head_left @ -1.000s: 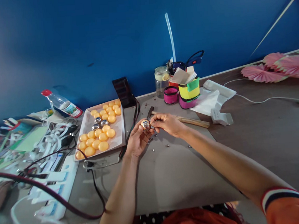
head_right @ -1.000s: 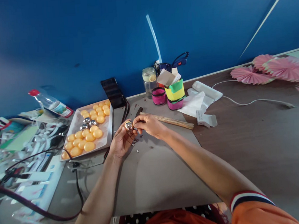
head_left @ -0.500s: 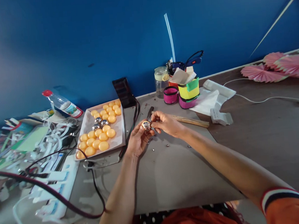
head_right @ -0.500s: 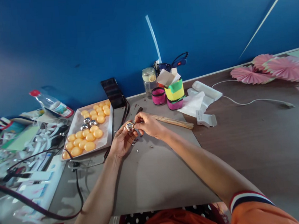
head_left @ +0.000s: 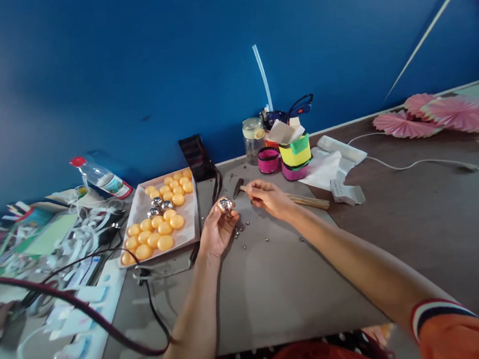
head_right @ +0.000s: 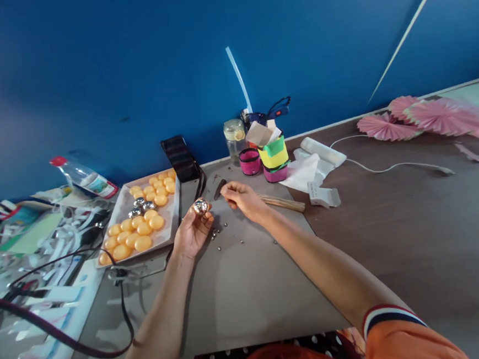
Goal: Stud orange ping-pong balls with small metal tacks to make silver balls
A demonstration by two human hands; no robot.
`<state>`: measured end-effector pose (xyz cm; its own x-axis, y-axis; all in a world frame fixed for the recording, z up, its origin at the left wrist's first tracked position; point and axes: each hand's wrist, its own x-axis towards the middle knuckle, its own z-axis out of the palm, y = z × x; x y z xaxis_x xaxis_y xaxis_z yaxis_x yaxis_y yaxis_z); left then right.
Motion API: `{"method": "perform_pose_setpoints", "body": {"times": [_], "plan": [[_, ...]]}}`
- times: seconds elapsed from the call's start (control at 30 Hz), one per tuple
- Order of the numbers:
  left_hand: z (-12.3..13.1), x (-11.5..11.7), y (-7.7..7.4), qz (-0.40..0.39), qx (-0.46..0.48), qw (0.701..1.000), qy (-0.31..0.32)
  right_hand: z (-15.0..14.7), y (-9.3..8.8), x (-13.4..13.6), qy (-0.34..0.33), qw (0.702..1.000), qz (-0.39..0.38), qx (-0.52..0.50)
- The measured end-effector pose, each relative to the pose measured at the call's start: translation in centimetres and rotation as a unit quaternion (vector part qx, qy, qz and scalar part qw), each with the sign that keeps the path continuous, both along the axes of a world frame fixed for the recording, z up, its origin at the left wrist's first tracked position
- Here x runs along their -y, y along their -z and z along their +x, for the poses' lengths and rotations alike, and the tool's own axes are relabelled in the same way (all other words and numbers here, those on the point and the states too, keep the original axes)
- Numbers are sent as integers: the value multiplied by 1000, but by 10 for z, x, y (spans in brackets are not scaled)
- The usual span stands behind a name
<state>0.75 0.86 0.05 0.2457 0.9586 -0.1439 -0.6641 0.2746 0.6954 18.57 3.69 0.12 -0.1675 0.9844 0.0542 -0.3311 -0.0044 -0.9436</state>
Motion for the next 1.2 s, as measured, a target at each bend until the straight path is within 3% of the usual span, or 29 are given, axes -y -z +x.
{"method": "perform_pose_setpoints", "body": {"times": [0.1,0.2,0.43,0.67,0.83,1.0,1.2], "plan": [[-4,-3,2,-23,29,999,-25,8,9,-7,77,996,22,39],[-5,-4,4,-23,38,998,-46,8,16,-9,108,983,44,140],[-2,-8,6,12,-82,984,-156,1,19,-23,133,926,126,329],[-4,-10,12,63,-207,951,-221,-28,-3,-81,138,859,193,454],[-5,-6,6,74,-304,915,-255,-59,-2,-124,137,821,175,526],[-6,-5,6,106,-376,882,-264,-85,11,-146,134,810,201,534],[-6,-7,11,124,-409,862,-274,-101,19,-147,152,813,204,523]]}}
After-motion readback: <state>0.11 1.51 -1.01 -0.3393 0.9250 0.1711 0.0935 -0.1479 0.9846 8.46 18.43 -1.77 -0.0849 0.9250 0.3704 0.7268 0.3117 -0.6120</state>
